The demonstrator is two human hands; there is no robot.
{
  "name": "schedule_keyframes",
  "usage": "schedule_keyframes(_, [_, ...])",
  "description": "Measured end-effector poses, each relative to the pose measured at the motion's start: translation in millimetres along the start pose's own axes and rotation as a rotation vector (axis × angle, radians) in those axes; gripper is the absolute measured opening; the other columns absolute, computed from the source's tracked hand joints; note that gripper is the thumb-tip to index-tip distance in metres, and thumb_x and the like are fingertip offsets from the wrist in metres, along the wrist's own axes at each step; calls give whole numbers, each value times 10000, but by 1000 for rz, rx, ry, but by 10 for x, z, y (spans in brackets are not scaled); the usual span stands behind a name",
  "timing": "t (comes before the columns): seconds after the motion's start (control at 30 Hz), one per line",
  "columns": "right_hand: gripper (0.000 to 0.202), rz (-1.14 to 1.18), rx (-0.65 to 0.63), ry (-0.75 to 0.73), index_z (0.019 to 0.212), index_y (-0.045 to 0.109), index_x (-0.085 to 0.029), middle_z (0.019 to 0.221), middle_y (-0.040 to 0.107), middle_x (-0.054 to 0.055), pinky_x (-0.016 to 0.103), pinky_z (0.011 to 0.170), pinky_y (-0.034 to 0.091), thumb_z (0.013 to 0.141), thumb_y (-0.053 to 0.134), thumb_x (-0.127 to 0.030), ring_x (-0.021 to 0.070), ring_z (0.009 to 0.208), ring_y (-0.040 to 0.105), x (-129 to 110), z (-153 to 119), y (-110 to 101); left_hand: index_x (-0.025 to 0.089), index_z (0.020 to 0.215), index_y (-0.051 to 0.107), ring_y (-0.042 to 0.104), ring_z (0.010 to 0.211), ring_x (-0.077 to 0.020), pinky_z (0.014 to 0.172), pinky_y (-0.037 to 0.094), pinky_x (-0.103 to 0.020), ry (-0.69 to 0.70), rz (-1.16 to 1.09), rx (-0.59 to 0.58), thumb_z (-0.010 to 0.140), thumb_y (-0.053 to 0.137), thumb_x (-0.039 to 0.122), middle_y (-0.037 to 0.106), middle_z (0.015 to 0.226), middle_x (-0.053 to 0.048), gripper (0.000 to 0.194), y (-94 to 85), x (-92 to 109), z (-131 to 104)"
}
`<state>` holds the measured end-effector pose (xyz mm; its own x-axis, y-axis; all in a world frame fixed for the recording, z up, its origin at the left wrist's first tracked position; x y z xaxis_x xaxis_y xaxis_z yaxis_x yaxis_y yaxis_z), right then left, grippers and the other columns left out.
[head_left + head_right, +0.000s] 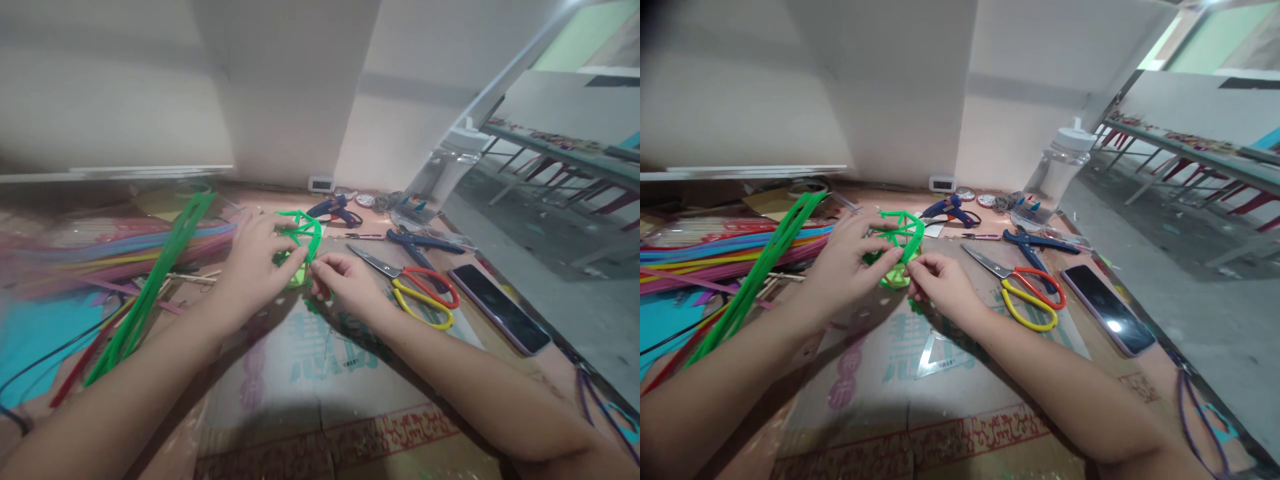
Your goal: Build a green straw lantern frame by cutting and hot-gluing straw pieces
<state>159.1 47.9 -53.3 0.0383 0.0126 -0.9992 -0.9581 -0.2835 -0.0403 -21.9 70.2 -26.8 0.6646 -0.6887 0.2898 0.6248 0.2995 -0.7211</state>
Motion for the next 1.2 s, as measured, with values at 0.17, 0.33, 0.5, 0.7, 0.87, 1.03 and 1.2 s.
schedule_keyframes(0.17, [484, -22, 0, -15, 738, 620, -190, 583, 626, 2, 252, 510, 449, 905, 593, -643, 114, 495, 537, 86, -43, -48, 197, 901, 783, 612, 1237, -313, 1161, 340, -612, 44, 34, -43, 1058, 444, 326, 725, 1251, -107, 395, -50, -19, -2])
schedule_keyframes(0.33, [261, -153, 141, -90, 841, 594, -201, 651, 590, -30, 258, 553, 440, 892, 638, -452, 122, 556, 528, 161, 39, -202, 200, 837, 785, 601, 1236, -328, 1137, 380, -603, 41, 40, -32, 1037, 476, 374, 734, 1228, -110, 407, -115, -9, -2])
schedule_keyframes(0.5, [371, -352, 134, -164, 1223, 643, -164, 812, 614, -2, 294, 654, 465, 887, 618, -318, 160, 697, 574, 228, 208, -273, 210, 808, 774, 597, 1259, -317, 1160, 370, -590, 4, 12, -28, 989, 550, 342, 726, 1259, -103, 316, -90, -14, -2])
schedule_keyframes(0.7, [166, -350, 50, -130, 932, 696, -192, 773, 659, 10, 296, 674, 472, 925, 568, -299, 168, 696, 594, 184, 207, -215, 221, 853, 770, 581, 1286, -303, 1137, 407, -564, 15, -42, -110, 998, 537, 355, 697, 1300, -99, 305, -122, -101, 17])
schedule_keyframes(0.87, [194, -400, 110, -91, 747, 650, -216, 655, 644, -11, 285, 602, 439, 915, 597, -297, 151, 581, 556, 124, 76, -216, 227, 888, 782, 553, 1313, -319, 1137, 398, -583, 25, -23, -92, 995, 549, 355, 680, 1327, -100, 286, -149, -147, 20])
schedule_keyframes(1.03, [155, -342, 107, -72, 798, 674, -230, 672, 675, -5, 298, 590, 452, 905, 622, -328, 164, 574, 576, 175, 57, -205, 219, 823, 771, 566, 1298, -307, 1145, 415, -562, -49, -130, -126, 971, 565, 366, 676, 1320, -95, 294, -167, -150, 25])
schedule_keyframes(1.2, [179, -361, 95, -83, 783, 662, -227, 680, 675, -4, 299, 597, 452, 910, 610, -342, 162, 580, 580, 194, 73, -201, 229, 822, 772, 549, 1326, -319, 1159, 408, -557, -75, -163, -176, 929, 597, 352, 674, 1325, -86, 239, -208, -142, 35])
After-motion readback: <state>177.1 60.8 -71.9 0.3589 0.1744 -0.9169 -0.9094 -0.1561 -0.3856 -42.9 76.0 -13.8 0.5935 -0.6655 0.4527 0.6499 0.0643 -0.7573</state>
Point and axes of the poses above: each hand's wrist, its own z-axis towards the middle knuckle, its own y-axis out of the palm, x = y × z, the point moved 1 cm from there along z, towards the middle knuckle
